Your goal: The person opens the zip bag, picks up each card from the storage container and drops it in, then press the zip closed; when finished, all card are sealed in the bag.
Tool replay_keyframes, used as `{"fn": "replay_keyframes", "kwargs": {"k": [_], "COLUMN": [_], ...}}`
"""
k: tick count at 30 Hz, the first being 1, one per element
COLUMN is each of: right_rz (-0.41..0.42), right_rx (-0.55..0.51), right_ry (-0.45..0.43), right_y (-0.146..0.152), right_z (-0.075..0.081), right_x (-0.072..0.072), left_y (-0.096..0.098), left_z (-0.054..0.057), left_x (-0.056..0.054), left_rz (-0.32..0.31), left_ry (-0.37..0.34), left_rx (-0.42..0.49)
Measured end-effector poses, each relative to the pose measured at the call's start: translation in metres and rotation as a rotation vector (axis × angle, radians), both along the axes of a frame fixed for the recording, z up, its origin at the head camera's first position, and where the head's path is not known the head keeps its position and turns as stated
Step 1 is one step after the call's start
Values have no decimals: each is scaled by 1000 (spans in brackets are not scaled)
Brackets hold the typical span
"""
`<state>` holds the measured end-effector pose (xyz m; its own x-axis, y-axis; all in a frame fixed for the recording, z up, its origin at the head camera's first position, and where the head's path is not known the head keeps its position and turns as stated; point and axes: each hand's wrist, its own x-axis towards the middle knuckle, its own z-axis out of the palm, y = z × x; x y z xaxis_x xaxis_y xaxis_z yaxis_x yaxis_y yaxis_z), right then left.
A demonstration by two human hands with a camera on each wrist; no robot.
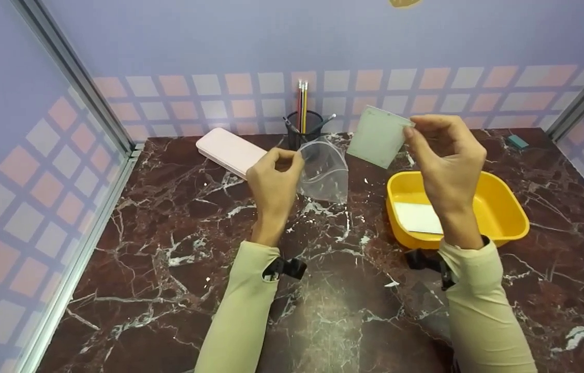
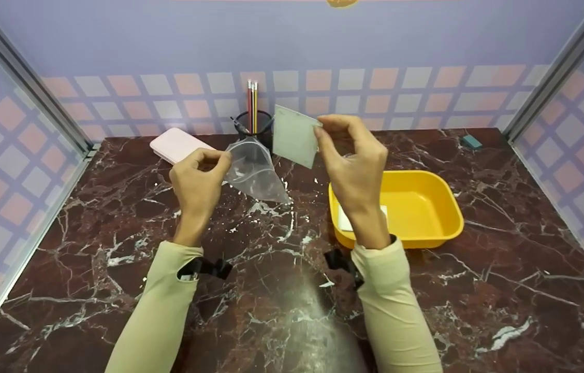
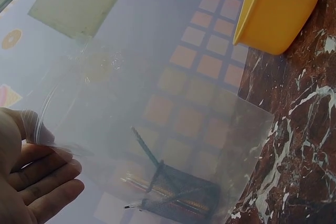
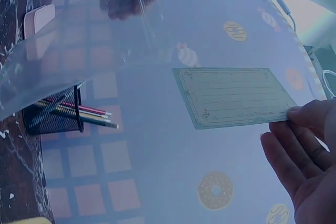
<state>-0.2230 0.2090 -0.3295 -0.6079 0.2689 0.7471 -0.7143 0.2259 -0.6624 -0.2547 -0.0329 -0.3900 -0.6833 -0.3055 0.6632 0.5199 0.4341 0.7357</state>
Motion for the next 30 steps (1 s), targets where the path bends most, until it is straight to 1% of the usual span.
{"fn": "replay_keyframes", "kwargs": {"k": [3,8,12,15,22,27,30], "right_rz": [18,19,42,59,65,95,101], "right_rx": [-38,-71,-94,-102,-112,-120,-98], "right_ry": [12,41,54,59,90,86,77], "right_y": [-8,-20,-30,-35,-40,-44,-45], "right_z": [1,1,-1,-3,-8,-12,-15], "right_x": [1,2,2,3,3,0,-1], "left_y": [2,2,2,3,4,5,5], "left_z": [-1,0,0,-1,-4,-2,-1], "left_x": [1,0,0,1,1,1,2], "left_rz": [6,11,22,27,9,8,7], "left_ry": [4,19,32,33,23,38,43], "left_rx": [-22,-48,-76,-91,-95,-110,-107]}}
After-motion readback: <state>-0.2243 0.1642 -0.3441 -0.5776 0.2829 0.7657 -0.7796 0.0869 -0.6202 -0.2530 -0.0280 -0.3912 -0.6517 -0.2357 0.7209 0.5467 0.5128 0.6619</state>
